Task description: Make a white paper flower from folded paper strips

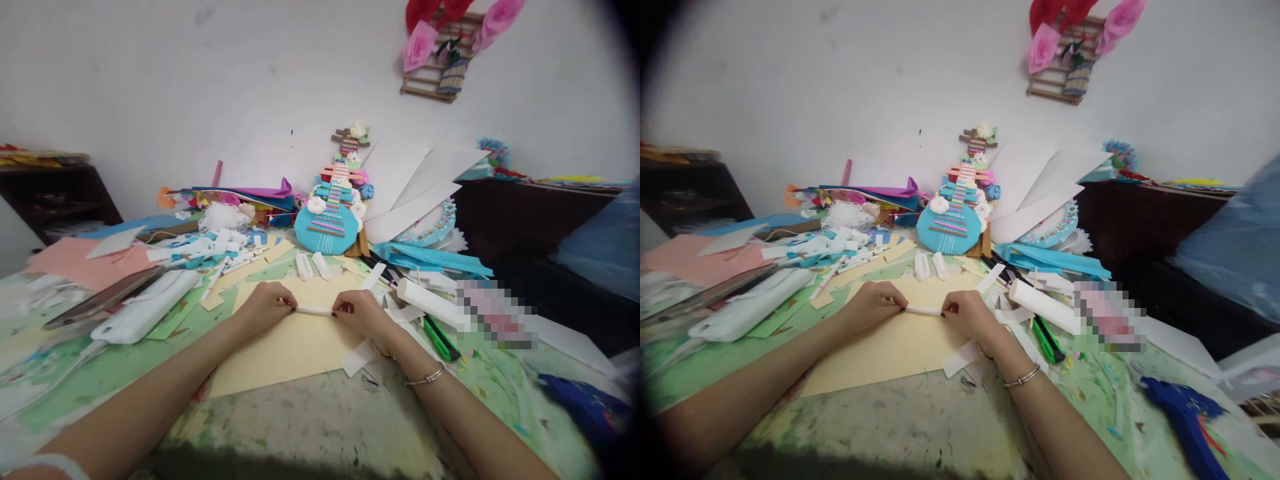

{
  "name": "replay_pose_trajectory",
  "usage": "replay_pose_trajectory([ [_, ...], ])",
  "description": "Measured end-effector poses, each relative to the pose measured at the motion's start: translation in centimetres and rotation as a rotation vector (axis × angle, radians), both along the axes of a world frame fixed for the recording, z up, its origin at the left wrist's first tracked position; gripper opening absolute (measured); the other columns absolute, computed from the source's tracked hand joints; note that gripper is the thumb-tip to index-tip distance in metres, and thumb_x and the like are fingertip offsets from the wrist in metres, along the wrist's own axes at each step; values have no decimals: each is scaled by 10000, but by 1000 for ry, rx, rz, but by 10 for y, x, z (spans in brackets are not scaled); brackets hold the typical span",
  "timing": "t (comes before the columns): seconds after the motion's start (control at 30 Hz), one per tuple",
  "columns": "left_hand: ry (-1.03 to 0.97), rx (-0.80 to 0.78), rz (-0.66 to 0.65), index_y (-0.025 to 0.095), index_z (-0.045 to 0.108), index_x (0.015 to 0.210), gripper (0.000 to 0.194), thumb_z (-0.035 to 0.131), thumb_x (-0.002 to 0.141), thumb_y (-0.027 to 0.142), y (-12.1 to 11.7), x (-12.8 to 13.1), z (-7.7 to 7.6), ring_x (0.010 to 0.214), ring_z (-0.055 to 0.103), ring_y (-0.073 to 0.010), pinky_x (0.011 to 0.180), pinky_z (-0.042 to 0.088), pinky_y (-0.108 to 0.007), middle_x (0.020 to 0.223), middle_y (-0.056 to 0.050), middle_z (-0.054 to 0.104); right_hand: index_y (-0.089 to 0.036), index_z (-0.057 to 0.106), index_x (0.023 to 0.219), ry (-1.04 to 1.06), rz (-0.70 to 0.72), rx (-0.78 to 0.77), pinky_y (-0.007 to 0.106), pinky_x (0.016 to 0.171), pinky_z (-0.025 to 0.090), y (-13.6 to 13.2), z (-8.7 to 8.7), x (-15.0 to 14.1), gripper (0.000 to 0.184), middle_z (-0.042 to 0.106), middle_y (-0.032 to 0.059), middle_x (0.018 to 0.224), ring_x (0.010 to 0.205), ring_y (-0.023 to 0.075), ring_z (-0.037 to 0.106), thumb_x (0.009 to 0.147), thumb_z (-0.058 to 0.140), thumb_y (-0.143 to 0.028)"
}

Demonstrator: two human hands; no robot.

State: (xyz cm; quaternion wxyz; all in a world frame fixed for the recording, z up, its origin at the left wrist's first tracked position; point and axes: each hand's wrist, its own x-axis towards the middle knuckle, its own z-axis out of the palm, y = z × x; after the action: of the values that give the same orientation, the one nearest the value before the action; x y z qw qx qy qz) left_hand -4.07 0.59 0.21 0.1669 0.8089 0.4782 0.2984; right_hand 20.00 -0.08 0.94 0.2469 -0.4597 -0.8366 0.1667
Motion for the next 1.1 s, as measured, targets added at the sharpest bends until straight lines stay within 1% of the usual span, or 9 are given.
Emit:
replay_pose_trajectory([
  [0.1,-42,-63,-10,178,708,691,155,563,646,146,0,0,-1,651,580,-138,606,454,-227,723,-34,670,-170,669,747,0,4,6,182,536,359,0,0,0,180,623,-11,624,567,84,524,669,554,-55],
  [0.2,-78,-113,-26,169,697,687,154,550,646,152,2,-1,-3,616,564,-128,577,445,-219,701,-29,665,-177,684,835,30,44,6,192,570,387,1,-2,-1,231,647,4,685,593,90,544,685,552,-61],
  [0.3,-95,-135,-41,159,682,670,137,547,644,158,3,-1,-4,592,554,-119,556,435,-212,681,-24,658,-185,697,813,37,62,4,207,593,405,2,-5,-2,178,660,19,730,618,101,559,700,583,-108],
  [0.4,-94,-142,-68,154,668,668,121,550,647,165,3,0,-3,574,551,-115,541,428,-209,666,-22,654,-191,697,818,41,52,33,216,607,408,1,-8,-5,161,657,18,723,622,106,555,702,603,-131],
  [0.53,-153,-167,-126,149,647,650,77,574,640,172,1,2,-2,662,597,-133,601,461,-221,759,-47,682,-205,688,868,56,56,60,219,612,406,-1,-8,-11,206,659,9,735,613,101,538,700,608,-116],
  [0.6,-169,-181,-140,147,645,637,62,591,630,176,0,3,-2,690,608,-141,617,471,-226,784,-57,689,-210,690,857,67,65,58,219,612,409,-3,-8,-13,202,661,7,738,605,97,535,706,604,-107],
  [0.8,-148,-177,-102,145,680,658,97,602,639,200,-1,3,-4,611,594,-135,568,462,-220,682,-49,683,-200,700,757,92,85,74,220,631,420,-3,-8,-16,199,656,13,706,646,108,548,693,587,-49],
  [0.97,-147,-200,-91,152,694,694,128,589,674,222,0,2,-5,572,583,-122,518,432,-201,654,-37,678,-195,694,725,81,64,87,218,621,408,-2,-6,-14,173,639,9,678,636,107,534,681,596,-60],
  [1.1,-148,-198,-94,153,683,693,116,588,680,218,-1,2,-2,556,566,-105,498,412,-183,639,-24,664,-199,690,724,57,58,60,220,615,399,-4,-2,-13,173,630,7,682,636,108,526,684,590,-64],
])
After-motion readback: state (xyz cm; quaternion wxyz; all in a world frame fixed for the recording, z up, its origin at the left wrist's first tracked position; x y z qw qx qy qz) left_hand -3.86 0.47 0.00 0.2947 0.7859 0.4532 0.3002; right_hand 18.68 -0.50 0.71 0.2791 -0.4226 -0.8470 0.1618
